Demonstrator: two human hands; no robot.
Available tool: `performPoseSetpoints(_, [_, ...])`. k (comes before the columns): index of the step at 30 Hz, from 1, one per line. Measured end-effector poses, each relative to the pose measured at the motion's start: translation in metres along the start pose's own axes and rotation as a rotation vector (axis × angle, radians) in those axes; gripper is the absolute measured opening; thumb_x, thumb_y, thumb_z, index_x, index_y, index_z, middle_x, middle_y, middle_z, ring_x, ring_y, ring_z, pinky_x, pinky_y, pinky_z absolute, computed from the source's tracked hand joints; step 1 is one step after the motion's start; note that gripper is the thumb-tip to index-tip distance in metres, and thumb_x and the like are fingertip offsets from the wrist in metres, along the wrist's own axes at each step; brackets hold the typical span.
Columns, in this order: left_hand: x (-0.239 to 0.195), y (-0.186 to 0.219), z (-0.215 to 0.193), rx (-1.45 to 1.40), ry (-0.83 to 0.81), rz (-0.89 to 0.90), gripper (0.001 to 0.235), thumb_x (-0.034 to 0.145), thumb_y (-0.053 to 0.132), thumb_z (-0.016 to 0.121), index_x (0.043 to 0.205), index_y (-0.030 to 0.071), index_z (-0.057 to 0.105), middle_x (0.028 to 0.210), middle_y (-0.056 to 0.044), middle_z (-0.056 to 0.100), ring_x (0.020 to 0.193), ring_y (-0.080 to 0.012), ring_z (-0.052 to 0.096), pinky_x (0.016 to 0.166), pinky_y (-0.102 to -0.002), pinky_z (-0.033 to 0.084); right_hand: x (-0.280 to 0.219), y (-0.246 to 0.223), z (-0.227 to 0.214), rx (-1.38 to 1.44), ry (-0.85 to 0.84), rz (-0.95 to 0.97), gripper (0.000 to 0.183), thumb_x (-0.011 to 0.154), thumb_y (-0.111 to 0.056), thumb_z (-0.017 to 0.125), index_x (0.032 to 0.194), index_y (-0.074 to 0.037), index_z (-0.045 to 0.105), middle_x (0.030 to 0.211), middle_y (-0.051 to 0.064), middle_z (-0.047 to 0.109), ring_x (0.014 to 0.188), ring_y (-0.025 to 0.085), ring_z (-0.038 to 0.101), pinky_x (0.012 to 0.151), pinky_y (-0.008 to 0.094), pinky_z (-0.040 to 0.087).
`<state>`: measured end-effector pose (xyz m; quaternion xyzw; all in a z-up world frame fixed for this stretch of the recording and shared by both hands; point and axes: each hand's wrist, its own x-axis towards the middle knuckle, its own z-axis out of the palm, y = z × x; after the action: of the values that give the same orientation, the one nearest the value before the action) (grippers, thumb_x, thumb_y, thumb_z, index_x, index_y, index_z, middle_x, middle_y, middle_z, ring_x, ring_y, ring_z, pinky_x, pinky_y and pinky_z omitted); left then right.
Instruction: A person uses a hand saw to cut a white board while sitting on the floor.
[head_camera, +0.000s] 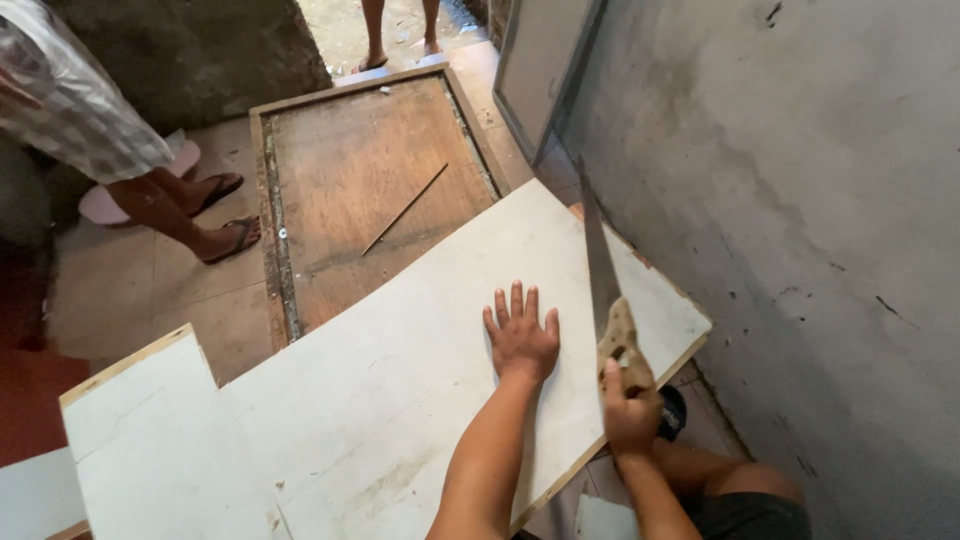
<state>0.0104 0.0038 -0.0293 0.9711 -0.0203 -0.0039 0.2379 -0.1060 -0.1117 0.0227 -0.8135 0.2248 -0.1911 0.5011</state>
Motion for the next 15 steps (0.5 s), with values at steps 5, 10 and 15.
performPoseSetpoints(5, [0.004,-0.003,0.008,0.006,0.036,0.003,0.066,0.099,0.049,0.036,0.153,0.011,0.039,0.164,-0.012,0.029,0.152,-0.037,0.015,0.12,-0.058,0.005,0.008,0.012,-0.006,0.084,-0.049,-0.056,0.045,0.094,-0.015,0.065,0.135,0.001,0.059,0.092,0.012,0.073,0.073,0.02,0.069,0.066,0.029,0.056])
performPoseSetpoints(10, [0.0,0.006,-0.008,0.043,-0.057,-0.039,0.066,0.1,0.05,0.029,0.156,0.014,0.033,0.167,-0.009,0.023,0.154,-0.0341,0.011,0.121,-0.057,0.002,0.005,0.001,-0.007,0.097,-0.2,-0.07,0.063,0.094,-0.023,0.062,0.149,0.002,0.045,0.122,0.017,0.071,0.087,0.021,0.072,0.076,0.031,0.06])
performPoseSetpoints(15, [-0.009,0.016,-0.034,0.023,-0.114,-0.098,0.065,0.103,0.055,0.027,0.155,0.019,0.041,0.166,-0.008,0.03,0.154,-0.0326,0.02,0.122,-0.055,0.007,0.007,0.006,0.009,0.046,-0.062,0.079,0.049,0.098,-0.035,0.063,0.146,-0.023,0.059,0.058,0.009,0.068,0.062,0.022,0.068,0.064,0.039,0.056])
